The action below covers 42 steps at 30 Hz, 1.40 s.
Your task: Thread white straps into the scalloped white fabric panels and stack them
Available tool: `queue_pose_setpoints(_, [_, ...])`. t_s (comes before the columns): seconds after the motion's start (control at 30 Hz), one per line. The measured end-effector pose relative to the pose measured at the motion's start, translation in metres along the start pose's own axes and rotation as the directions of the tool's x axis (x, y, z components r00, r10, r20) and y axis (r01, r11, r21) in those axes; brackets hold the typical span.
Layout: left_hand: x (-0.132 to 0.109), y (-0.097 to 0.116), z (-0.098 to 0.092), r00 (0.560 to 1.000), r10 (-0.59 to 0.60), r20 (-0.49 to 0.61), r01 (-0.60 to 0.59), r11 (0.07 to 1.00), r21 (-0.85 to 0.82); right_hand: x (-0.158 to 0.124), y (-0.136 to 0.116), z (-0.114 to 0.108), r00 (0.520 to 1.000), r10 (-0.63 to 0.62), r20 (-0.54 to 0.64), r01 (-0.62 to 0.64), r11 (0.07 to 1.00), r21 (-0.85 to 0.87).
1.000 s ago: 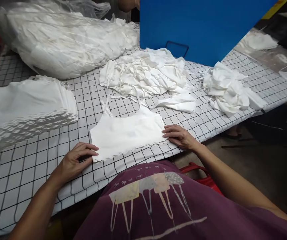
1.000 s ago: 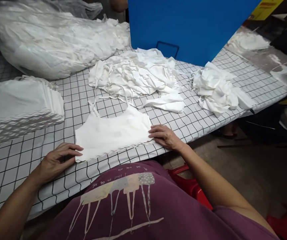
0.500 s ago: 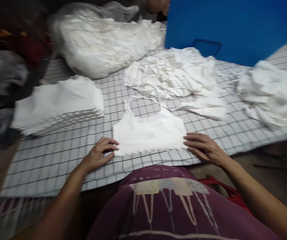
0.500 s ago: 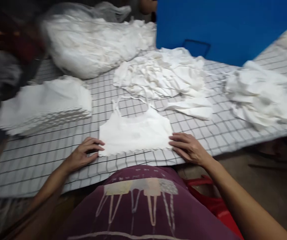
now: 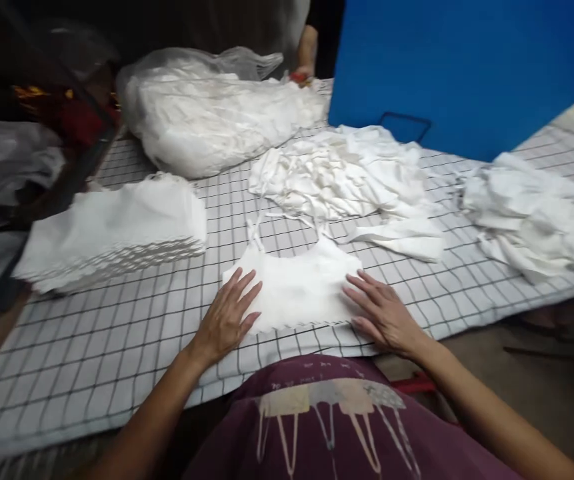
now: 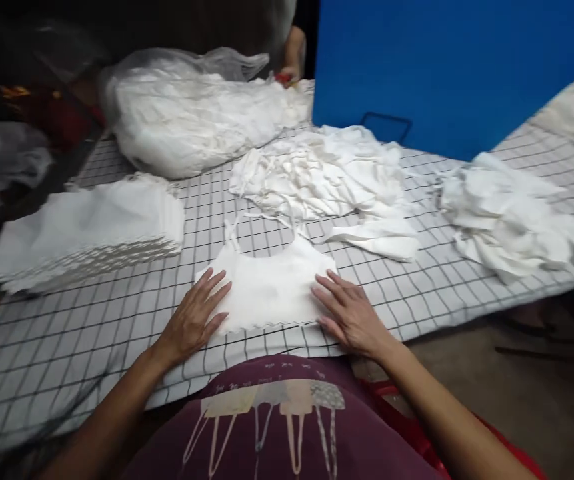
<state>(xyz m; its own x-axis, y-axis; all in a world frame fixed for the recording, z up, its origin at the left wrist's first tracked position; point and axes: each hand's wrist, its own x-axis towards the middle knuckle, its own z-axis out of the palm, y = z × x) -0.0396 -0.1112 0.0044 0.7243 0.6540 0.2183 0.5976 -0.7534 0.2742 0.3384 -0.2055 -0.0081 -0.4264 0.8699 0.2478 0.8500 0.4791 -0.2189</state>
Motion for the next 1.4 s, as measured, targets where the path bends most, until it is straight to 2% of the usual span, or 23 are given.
queue_pose_setpoints(0.1, [0.003,-0.004,0.015,0.994,0.015,0.105,-0.026,0.995,0.101,0.002,-0.001,0.007,0.986,0.096,0.135,-0.089,0.994,-0.059])
queue_pose_setpoints(0.2, [0.008,-0.007,0.016,0.995,0.01,0.099,-0.026,0.987,0.158,-0.003,-0.001,0.009,0.971,0.138,0.195,-0.133,0.99,-0.04])
queue_pose_setpoints(0.3, [0.031,0.006,0.013,0.999,0.045,0.026,-0.049,0.988,0.146,-0.005,-0.001,0.003,0.971,0.141,0.193,-0.152,0.987,0.043])
queue_pose_setpoints(0.4, [0.076,0.032,0.02,0.989,0.149,0.009,-0.149,0.987,0.057,0.003,0.005,-0.012,0.98,0.189,0.068,-0.199,0.963,0.183])
queue_pose_setpoints(0.5, [0.13,0.053,0.038,0.952,0.304,0.021,-0.304,0.952,-0.034,0.03,0.016,-0.033,0.951,0.301,-0.077,-0.26,0.907,0.332])
queue_pose_setpoints(0.6, [0.168,0.06,0.058,0.925,0.379,0.035,-0.375,0.923,-0.087,0.075,0.027,-0.048,0.913,0.402,-0.075,-0.338,0.844,0.417])
queue_pose_setpoints(0.67, [0.181,0.058,0.068,0.922,0.384,0.049,-0.376,0.919,-0.115,0.111,0.034,-0.046,0.895,0.444,-0.054,-0.379,0.817,0.435])
queue_pose_setpoints(0.77, [0.186,0.052,0.077,0.926,0.371,0.064,-0.36,0.922,-0.141,0.162,0.047,-0.027,0.861,0.508,-0.016,-0.467,0.803,0.372])
queue_pose_setpoints(0.83, [0.184,0.048,0.08,0.932,0.357,0.067,-0.345,0.927,-0.149,0.19,0.055,-0.007,0.814,0.581,0.018,-0.556,0.77,0.312])
queue_pose_setpoints(0.93, [0.181,0.046,0.082,0.938,0.339,0.069,-0.326,0.934,-0.149,0.214,0.067,0.016,0.745,0.664,0.059,-0.645,0.695,0.317])
queue_pose_setpoints(1.0, [0.181,0.046,0.082,0.939,0.337,0.075,-0.324,0.935,-0.141,0.221,0.074,0.024,0.726,0.68,0.102,-0.665,0.658,0.353])
queue_pose_setpoints(1.1, [0.182,0.046,0.081,0.935,0.346,0.083,-0.333,0.933,-0.138,0.224,0.082,0.023,0.708,0.675,0.206,-0.684,0.585,0.435])
queue_pose_setpoints(1.27, [0.183,0.045,0.083,0.936,0.331,0.121,-0.31,0.937,-0.159,0.233,0.087,0.006,0.689,0.643,0.334,-0.685,0.429,0.588])
queue_pose_setpoints(1.4, [0.183,0.045,0.087,0.933,0.336,0.13,-0.312,0.933,-0.179,0.247,0.094,-0.01,0.686,0.596,0.418,-0.702,0.388,0.597])
